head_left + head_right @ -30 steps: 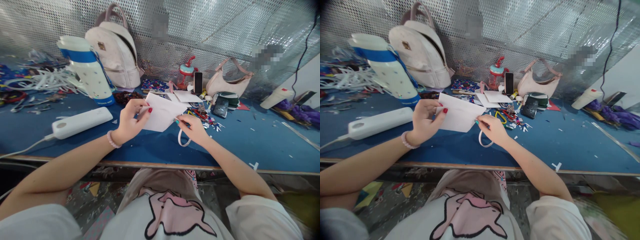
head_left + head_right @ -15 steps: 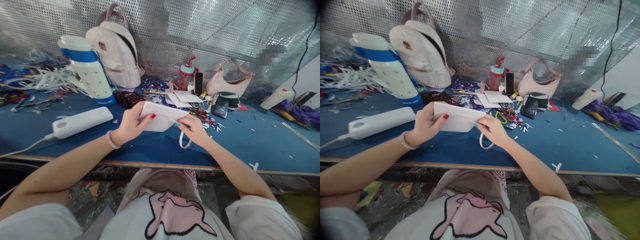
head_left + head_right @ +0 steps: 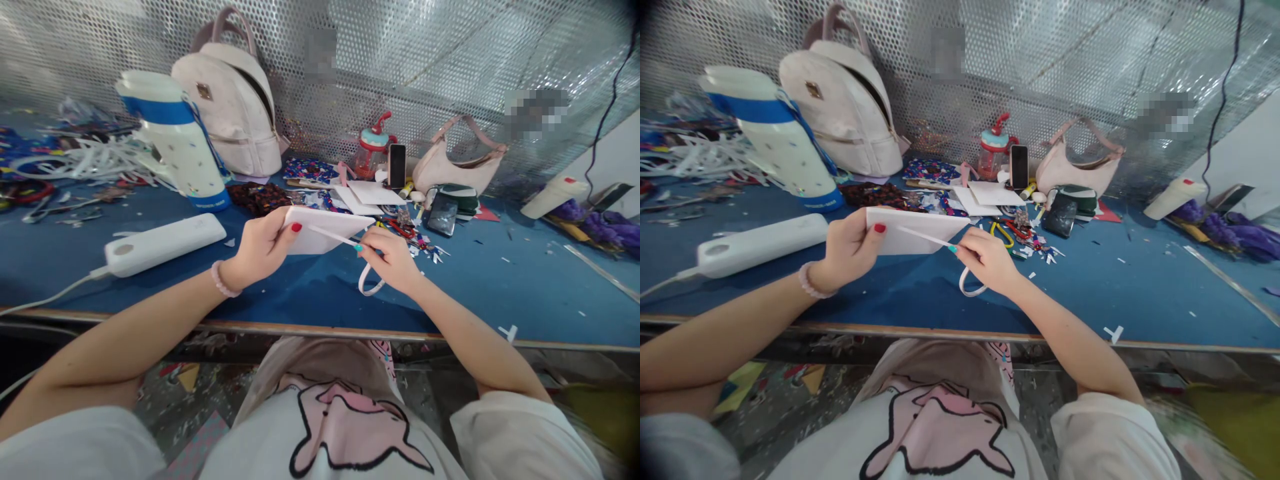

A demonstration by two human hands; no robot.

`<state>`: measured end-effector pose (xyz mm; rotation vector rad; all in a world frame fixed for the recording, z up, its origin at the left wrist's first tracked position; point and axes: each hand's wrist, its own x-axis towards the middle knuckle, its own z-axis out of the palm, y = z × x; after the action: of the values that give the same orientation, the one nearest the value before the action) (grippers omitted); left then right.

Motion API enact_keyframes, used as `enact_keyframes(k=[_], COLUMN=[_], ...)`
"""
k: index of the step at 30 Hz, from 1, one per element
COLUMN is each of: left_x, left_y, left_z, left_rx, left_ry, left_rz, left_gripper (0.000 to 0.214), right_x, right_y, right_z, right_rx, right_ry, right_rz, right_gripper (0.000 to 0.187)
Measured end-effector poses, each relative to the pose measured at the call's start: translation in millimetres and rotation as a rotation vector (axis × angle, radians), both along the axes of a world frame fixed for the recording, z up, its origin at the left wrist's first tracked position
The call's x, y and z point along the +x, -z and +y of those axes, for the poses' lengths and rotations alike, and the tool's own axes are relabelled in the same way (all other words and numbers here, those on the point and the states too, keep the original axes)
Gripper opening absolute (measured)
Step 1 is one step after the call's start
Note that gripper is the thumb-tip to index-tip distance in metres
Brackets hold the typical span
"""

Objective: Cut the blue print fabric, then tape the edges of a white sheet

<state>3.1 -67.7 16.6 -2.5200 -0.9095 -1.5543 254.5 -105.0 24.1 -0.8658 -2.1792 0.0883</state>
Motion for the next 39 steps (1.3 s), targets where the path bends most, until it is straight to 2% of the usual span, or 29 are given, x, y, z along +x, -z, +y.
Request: enact_keyframes(k=[7, 17, 20, 25, 27, 31, 39], left_x=[2, 6, 7, 7, 7, 7, 7], left_y=[0.3, -3.3, -3.5, -4.2, -4.8, -5.6, -5.1], left_z=[3, 2, 1, 1, 0, -1, -4], left_rx=[0.030, -0.028, -0.062, -0.091, -0.103, -0.141, -0.203], left_ry=[-0.015, 0.094, 0.088, 0.103, 0.115, 0.124, 0.122], left_rz=[-0.006, -0.114, -0.121, -0.111, -0.112, -0.121, -0.149], left_gripper=[0.036, 0.039, 0.042, 0.046, 0.047, 0.047, 0.050], right_x=[0, -1, -1, -1, 0, 4, 7], right_y=[-5.8, -7.8, -8.6, -8.4, -7.5, -6.5, -8.6], right_z=[-6, -8, -10, -14, -13, -7, 0], right_rx=[0.040, 0.088, 0.167, 0.417, 0.467, 0.442, 0.246], right_ry=[0.001, 0.028, 0.033, 0.027, 0.034, 0.089, 0.118], right_rz=[0.025, 0.017, -0.003, -0.056, -0.084, -0.114, -0.071], right_gripper=[0.033, 0.033, 0.030, 0.023, 0.023, 0.024, 0.030])
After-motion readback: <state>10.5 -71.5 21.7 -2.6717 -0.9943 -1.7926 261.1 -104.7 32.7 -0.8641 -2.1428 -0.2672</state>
